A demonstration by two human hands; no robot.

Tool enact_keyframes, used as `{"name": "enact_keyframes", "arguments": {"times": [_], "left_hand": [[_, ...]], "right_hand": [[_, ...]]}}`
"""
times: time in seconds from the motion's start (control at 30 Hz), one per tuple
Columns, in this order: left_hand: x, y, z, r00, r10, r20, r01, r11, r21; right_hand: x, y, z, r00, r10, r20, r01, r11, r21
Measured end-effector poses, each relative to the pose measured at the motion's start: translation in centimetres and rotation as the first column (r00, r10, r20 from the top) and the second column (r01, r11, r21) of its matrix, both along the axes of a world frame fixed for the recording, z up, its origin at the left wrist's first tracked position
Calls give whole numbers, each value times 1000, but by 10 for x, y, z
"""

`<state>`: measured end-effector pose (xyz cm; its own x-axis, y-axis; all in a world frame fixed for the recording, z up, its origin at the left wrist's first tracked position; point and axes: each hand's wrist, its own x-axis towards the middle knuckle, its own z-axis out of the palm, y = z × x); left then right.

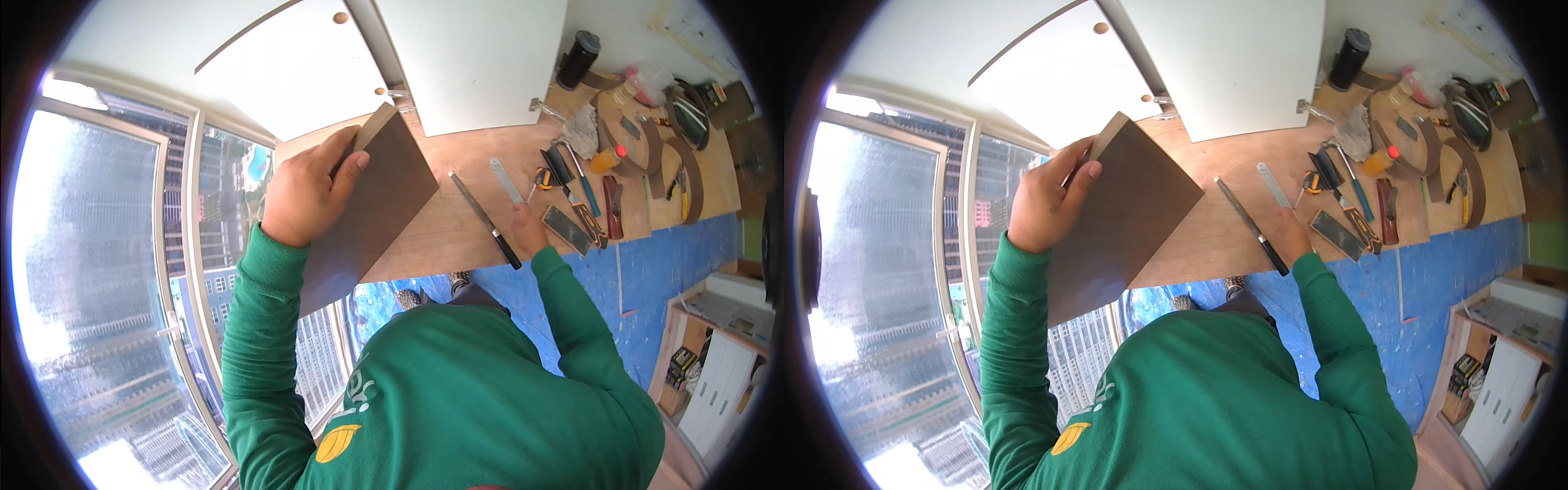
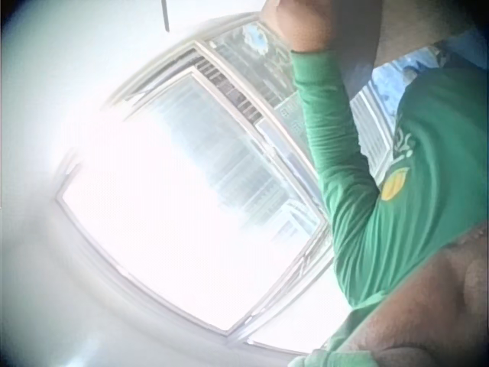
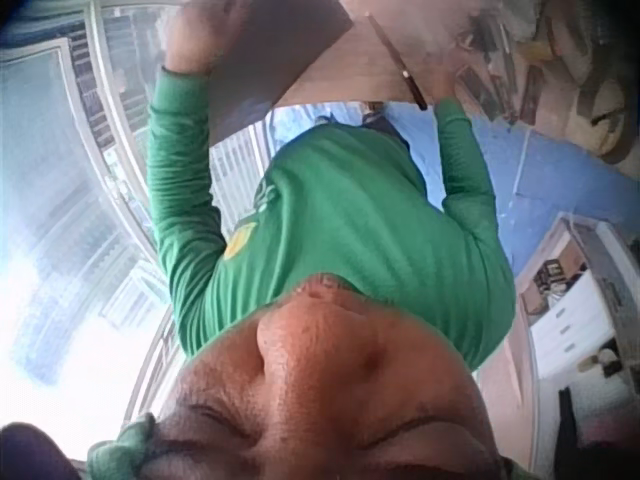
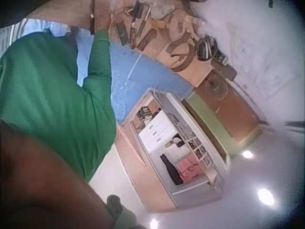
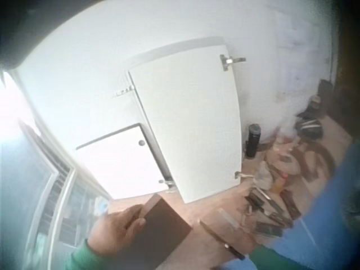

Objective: The person wipes a wooden panel with a cloth, then uses a hammer to tap the panel into place on a workbench. They repeat the tapping and wiping process on the same panel.

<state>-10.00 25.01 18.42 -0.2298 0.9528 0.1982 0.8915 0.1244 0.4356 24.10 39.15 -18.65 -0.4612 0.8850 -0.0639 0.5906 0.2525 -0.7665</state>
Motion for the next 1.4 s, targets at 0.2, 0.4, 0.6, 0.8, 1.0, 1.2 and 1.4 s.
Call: {"name": "enact_keyframes", "arguments": {"times": [0.2, 0.4, 0.6, 0.8, 1.0, 1.2, 1.4], "left_hand": [[-11, -76, 13, 984, 169, -60, -175, 979, -107], [-19, -110, 5, 944, 314, -103, -323, 943, -80], [-17, -103, 17, 944, 324, -70, -331, 924, -189], [-25, -81, 32, 966, 227, 126, -111, 799, -592], [-15, -84, 26, 937, 266, 228, -85, 804, -589], [-46, -123, 52, 781, 577, 237, -383, 743, -549], [-67, -175, 64, 340, 689, 640, -679, 650, -339]], "right_hand": [[28, -42, -40, 910, 309, 275, -203, 913, -353], [32, -33, -37, 862, 246, 443, -77, 927, -366], [16, -26, -22, 768, 366, 525, -147, 899, -413], [10, -25, -11, 791, 399, 463, -189, 880, -436], [13, -28, -32, 782, 388, 488, -198, 897, -396], [23, -34, -47, 797, 358, 486, -202, 917, -345], [20, -35, -43, 756, 377, 536, -233, 919, -318]]}}
